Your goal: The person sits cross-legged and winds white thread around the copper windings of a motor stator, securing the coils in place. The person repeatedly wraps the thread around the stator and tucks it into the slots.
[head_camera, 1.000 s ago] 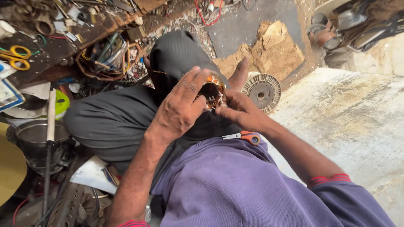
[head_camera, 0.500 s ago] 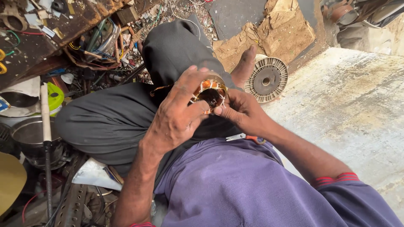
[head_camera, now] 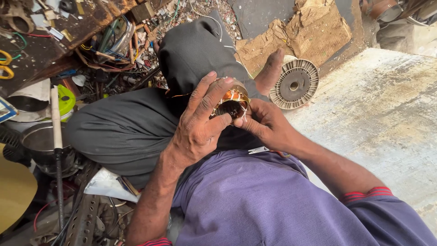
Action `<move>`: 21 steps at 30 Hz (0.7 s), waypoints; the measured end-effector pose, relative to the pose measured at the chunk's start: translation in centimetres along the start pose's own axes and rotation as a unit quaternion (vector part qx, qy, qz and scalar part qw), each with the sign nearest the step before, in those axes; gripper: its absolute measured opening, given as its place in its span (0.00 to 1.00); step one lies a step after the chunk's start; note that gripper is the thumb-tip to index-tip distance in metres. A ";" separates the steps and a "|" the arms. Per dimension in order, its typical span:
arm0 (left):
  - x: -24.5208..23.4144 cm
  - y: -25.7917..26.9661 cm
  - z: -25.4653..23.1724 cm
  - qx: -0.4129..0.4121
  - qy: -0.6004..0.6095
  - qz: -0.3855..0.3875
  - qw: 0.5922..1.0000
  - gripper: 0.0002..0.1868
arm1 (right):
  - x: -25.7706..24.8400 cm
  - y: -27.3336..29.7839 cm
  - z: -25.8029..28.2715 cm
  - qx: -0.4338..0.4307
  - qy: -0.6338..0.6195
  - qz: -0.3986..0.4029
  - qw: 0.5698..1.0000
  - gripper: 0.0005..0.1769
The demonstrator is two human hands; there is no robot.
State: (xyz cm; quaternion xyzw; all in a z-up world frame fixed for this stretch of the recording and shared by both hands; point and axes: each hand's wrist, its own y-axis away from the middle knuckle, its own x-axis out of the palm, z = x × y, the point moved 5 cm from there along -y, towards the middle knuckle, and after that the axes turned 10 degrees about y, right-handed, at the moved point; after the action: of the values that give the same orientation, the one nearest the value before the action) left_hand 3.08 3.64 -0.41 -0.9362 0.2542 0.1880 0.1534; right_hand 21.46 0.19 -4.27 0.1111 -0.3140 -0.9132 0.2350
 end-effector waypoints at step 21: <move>-0.9 1.0 0.0 0.035 -0.167 -0.040 0.984 0.08 | 0.0 -2.2 -1.0 -0.020 0.008 -0.010 1.000 0.18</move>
State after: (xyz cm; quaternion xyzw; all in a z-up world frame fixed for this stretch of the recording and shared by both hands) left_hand 1.81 3.23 -0.21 -0.8951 0.1935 0.3264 0.2342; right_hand 21.04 1.15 -6.41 0.1172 -0.2926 -0.9206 0.2306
